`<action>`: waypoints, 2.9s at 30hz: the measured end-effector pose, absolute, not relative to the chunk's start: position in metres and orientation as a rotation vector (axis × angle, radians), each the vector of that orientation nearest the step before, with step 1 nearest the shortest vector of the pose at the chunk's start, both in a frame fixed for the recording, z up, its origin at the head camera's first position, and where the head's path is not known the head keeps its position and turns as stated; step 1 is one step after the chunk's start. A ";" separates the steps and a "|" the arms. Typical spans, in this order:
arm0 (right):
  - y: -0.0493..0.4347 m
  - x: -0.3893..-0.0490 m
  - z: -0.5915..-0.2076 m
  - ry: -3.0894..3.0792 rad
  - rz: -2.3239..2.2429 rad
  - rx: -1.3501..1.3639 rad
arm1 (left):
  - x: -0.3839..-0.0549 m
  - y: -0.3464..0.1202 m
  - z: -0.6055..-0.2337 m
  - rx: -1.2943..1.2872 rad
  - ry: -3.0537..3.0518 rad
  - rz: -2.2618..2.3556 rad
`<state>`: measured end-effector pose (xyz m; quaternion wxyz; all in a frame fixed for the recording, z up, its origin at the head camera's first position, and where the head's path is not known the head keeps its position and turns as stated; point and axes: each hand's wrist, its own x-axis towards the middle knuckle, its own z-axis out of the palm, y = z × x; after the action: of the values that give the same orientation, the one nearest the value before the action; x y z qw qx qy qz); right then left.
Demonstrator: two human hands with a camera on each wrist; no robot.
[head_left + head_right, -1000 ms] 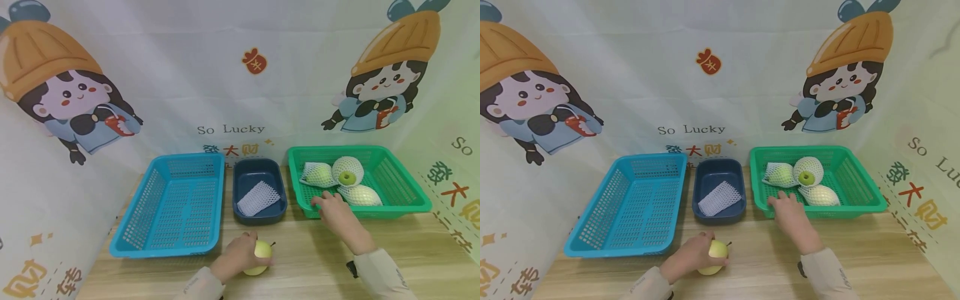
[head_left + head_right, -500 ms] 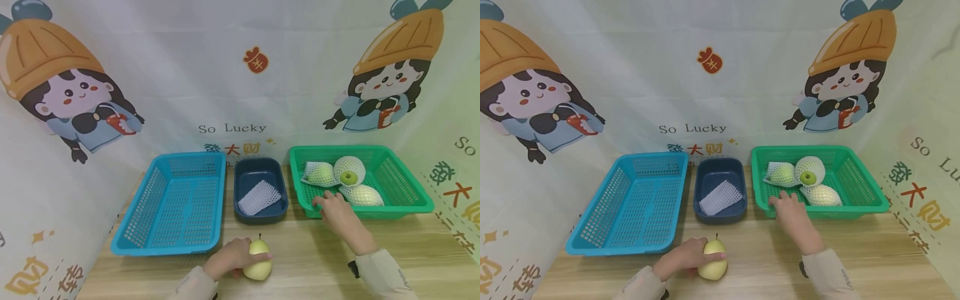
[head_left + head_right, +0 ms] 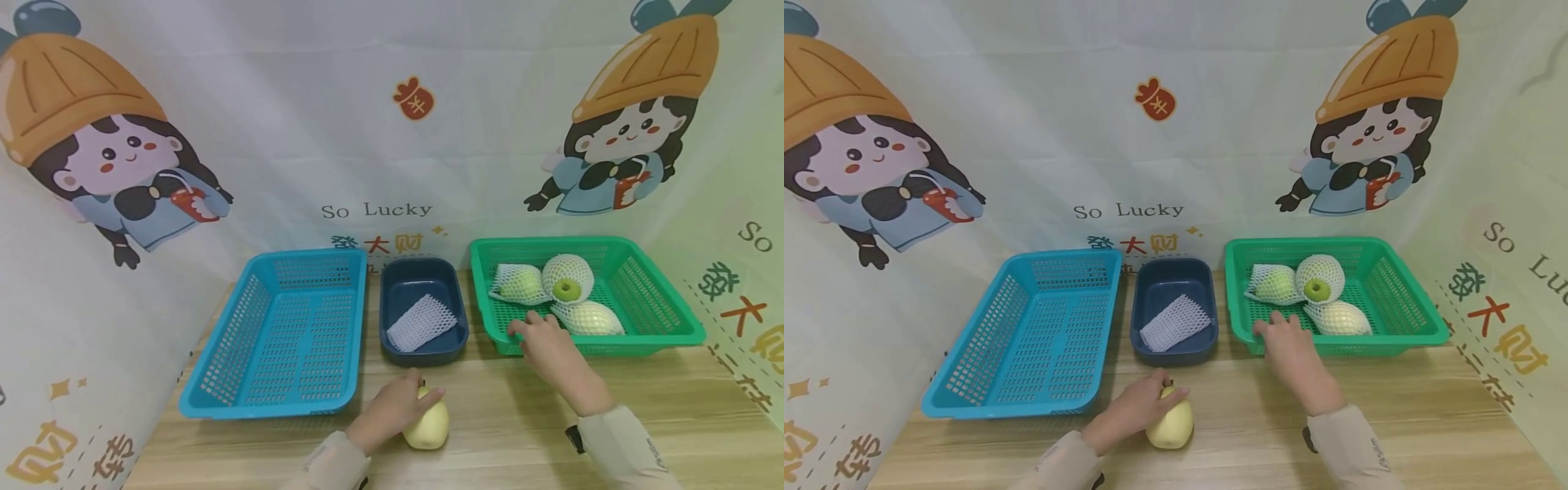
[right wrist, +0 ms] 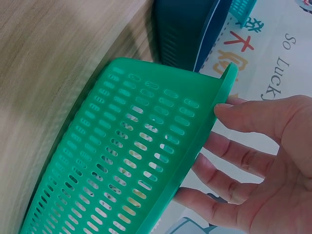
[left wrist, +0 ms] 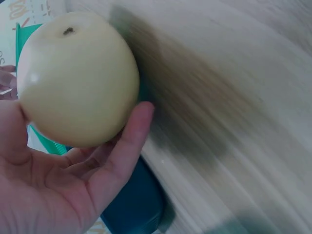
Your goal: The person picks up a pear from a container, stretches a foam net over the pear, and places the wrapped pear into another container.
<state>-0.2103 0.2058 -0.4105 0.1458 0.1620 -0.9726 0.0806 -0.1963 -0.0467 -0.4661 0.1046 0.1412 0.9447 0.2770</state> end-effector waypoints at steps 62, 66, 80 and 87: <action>0.119 -0.263 -0.395 -2.904 0.627 0.697 | -0.137 -0.091 -0.447 0.573 2.761 1.040; 0.104 -0.272 -0.401 -2.987 0.641 0.715 | -0.132 -0.089 -0.461 0.561 2.751 1.135; 0.080 -0.303 -0.436 -3.164 0.610 0.767 | -0.132 -0.074 -0.495 0.526 2.794 1.344; 0.083 -0.307 -0.448 -3.154 0.632 0.825 | -0.133 -0.072 -0.497 0.477 2.813 1.322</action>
<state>-0.3066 0.0827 -0.4480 -0.0895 0.2475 -0.9459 0.1895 -0.1330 -0.0716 -0.4970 -0.0016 0.1518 0.8945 0.4205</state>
